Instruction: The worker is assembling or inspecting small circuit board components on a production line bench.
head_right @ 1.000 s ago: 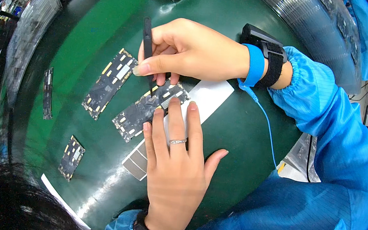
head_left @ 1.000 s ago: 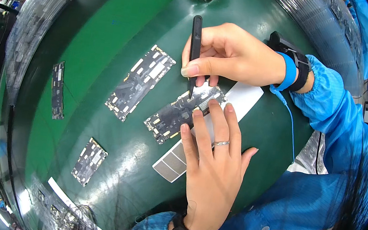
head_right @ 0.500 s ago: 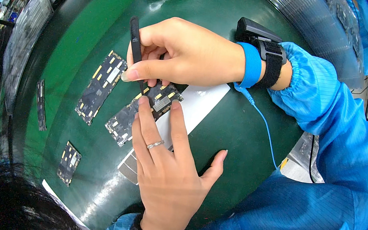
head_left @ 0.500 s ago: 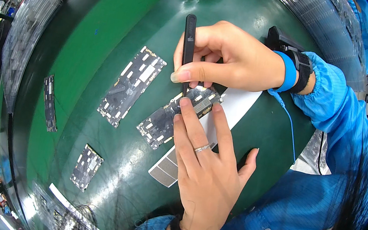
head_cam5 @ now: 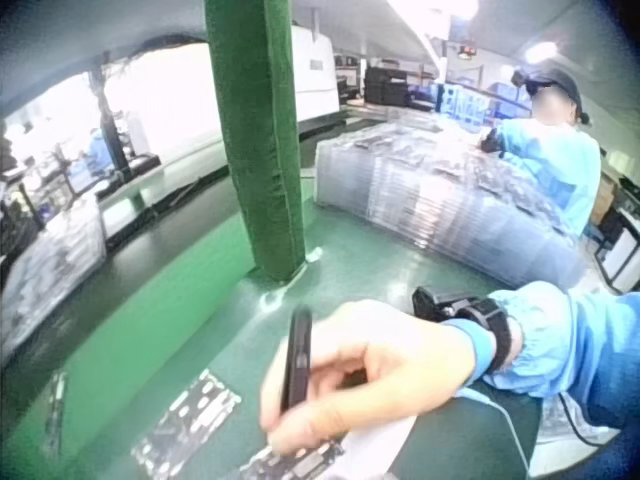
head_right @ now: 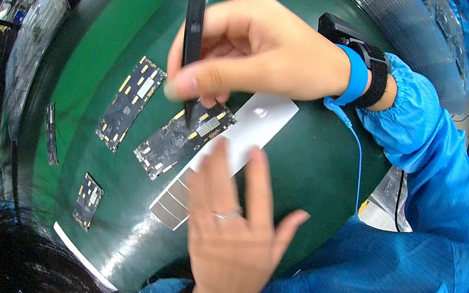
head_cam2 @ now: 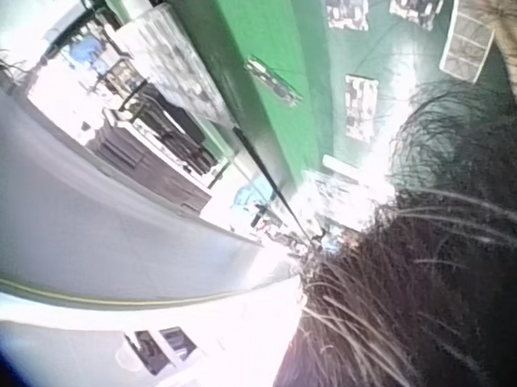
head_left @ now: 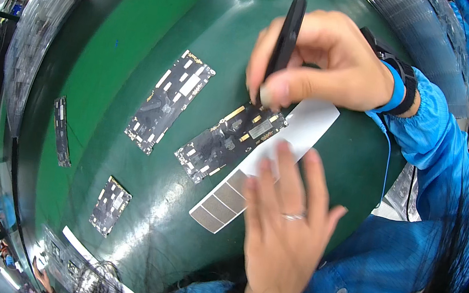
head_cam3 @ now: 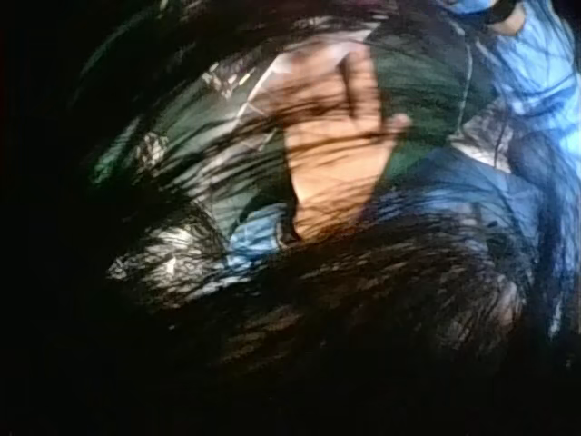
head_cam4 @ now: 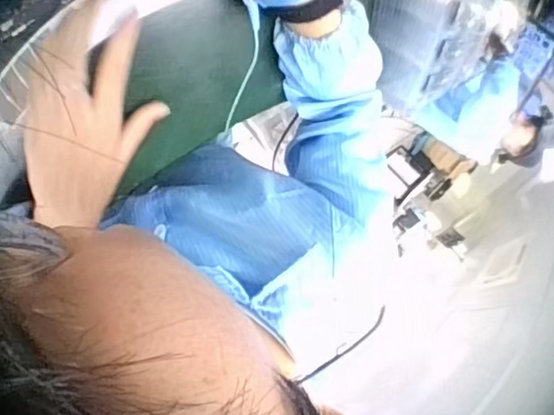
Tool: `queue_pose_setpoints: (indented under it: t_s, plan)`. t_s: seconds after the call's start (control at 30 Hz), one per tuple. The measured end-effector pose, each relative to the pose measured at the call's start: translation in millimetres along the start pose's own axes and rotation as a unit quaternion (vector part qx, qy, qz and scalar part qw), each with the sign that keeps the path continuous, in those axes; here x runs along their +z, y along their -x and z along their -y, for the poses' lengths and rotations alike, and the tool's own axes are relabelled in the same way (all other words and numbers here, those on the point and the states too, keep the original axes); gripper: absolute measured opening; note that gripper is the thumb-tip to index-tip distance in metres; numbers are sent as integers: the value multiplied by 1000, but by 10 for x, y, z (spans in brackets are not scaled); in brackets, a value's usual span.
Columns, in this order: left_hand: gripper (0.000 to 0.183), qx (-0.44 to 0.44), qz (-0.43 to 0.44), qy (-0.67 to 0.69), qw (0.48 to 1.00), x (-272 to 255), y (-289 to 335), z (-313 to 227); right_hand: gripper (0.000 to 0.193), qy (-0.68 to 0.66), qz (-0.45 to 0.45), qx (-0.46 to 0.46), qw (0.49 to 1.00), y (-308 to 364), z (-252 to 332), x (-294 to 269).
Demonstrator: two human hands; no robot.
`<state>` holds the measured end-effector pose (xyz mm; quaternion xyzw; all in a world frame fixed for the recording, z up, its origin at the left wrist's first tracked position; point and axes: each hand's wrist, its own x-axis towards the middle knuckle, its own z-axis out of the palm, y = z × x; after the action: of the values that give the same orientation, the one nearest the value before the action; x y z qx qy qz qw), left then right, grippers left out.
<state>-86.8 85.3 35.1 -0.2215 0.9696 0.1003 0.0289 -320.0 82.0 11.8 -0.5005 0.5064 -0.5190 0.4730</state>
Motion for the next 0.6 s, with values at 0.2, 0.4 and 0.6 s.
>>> queue_pose_setpoints:
  t_s: [0.2,0.4,0.6]
  plan:
    - [85,106,22,46,993,229,198,-197,20,109,144,-60,982,94,-166,54]
    - [88,97,19,31,995,237,204,-213,20,123,180,-80,973,89,-238,107]
    - [90,91,17,18,996,208,209,-211,17,109,176,-64,976,49,-156,142]
